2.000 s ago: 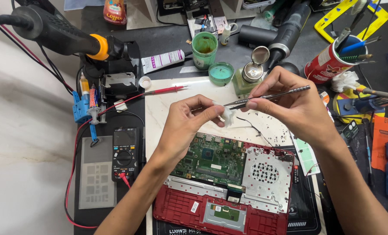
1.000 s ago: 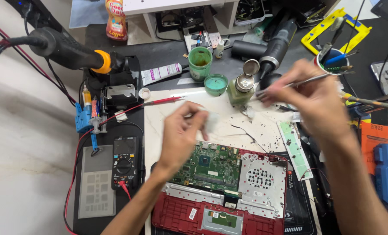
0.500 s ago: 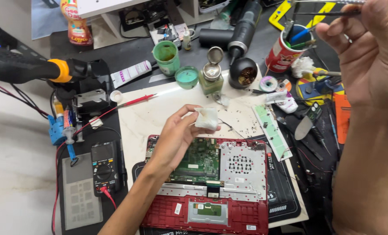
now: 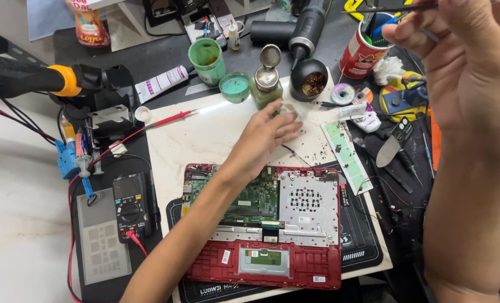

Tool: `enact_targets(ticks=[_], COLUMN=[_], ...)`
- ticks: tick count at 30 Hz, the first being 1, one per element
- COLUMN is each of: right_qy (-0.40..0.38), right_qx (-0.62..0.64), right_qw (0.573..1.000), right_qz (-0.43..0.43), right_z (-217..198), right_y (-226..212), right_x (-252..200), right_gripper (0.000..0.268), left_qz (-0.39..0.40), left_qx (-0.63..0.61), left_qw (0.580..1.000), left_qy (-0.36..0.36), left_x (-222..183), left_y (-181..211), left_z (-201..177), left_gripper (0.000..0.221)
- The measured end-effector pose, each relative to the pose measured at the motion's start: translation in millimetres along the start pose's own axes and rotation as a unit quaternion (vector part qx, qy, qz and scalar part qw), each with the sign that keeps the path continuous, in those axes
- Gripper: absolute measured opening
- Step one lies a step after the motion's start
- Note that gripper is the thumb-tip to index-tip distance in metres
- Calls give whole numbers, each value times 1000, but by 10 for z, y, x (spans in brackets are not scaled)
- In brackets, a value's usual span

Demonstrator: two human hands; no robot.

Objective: The person manipulates the motherboard inside a laptop chassis, uses tweezers to handle small components and internal wiring, and adjusts internal silver plates.

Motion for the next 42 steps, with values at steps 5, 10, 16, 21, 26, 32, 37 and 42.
enact_targets(ticks=[5, 10, 16, 21, 26, 32, 37, 42], right_qy=[-18, -84, -114, -27, 30, 49, 13, -5], right_qx=[-30, -44, -44, -70, 23, -254, -522, -596], right_qw=[999, 994, 984, 996, 996, 966, 850, 790], right_qz=[30, 62, 131, 58, 86, 4, -76, -146], right_z=[207, 691, 1023, 413, -131, -286, -270, -565], right_y=[102, 142, 300, 35, 169, 214, 281, 456], right_x=[58, 83, 210, 248, 210, 308, 277, 141], right_gripper=[14, 18, 26, 11, 11, 8, 13, 15], left_qz=[41, 123, 149, 197, 201, 230, 241, 248], left_qx=[79, 218, 332, 404, 410, 483, 512, 552], left_qw=[996, 968, 920, 864, 860, 803, 772, 749], left_qy=[-4, 8, 143, 228, 227, 262, 289, 272], left_x=[-372, -1044, -1812, -2210, -2185, -2265, -2279, -2254], left_y=[181, 501, 766, 895, 800, 782, 693, 579], left_z=[-99, -162, -471, -605, -658, -608, -664, -653], left_gripper=[81, 47, 27, 23, 22, 12, 6, 6])
Point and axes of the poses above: each hand's wrist, its own x-axis towards the middle knuckle, its own z-axis out of the palm, y = z × x, the point moved 9 cm from there along x, towards the middle knuckle, and after that the axes turned 9 degrees about -y, right-handed, at the moved point
